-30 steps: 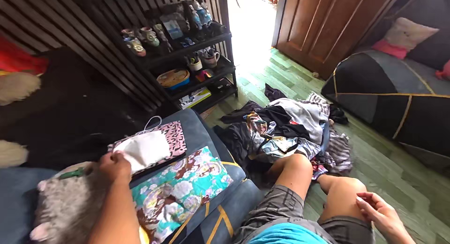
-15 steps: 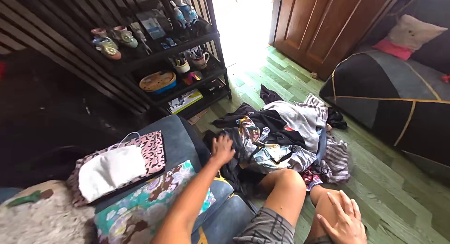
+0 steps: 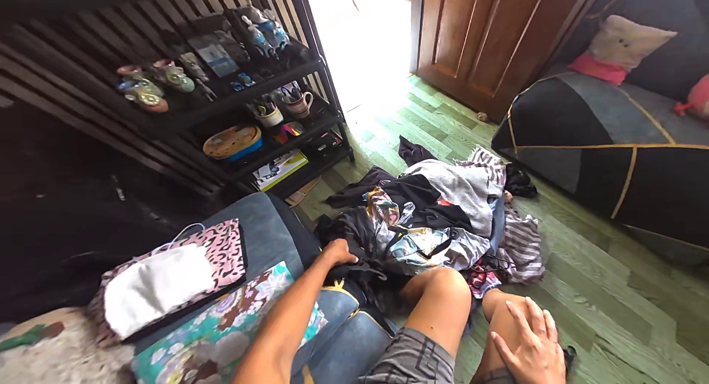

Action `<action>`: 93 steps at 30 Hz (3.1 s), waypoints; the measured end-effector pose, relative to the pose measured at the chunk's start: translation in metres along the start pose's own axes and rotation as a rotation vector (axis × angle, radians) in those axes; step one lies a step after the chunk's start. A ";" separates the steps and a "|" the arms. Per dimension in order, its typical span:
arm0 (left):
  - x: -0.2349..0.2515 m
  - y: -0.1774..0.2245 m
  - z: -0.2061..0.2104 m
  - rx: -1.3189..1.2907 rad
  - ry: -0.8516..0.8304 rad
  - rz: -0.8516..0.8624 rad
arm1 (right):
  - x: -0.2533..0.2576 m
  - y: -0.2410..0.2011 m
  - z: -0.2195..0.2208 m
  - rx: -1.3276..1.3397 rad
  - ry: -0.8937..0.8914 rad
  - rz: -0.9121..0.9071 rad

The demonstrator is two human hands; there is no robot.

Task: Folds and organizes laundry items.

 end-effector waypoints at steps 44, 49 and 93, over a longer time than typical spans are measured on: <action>-0.236 0.124 0.035 -0.368 -0.458 0.884 | -0.044 -0.025 -0.074 0.061 0.594 -0.473; -0.224 0.117 0.034 -0.386 -0.169 0.939 | -0.016 -0.023 -0.064 -0.003 0.415 -0.446; -0.252 0.126 0.096 -0.079 0.131 0.753 | -0.056 0.053 -0.119 0.280 0.442 0.332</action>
Point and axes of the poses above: each hand's wrist, its own x-axis towards the middle knuckle, its own z-axis out of the palm, y = z × x, the point moved 2 cm from there along x, towards the middle knuckle, and after that the axes turned 1 degree about y, right-handed, at the moved point
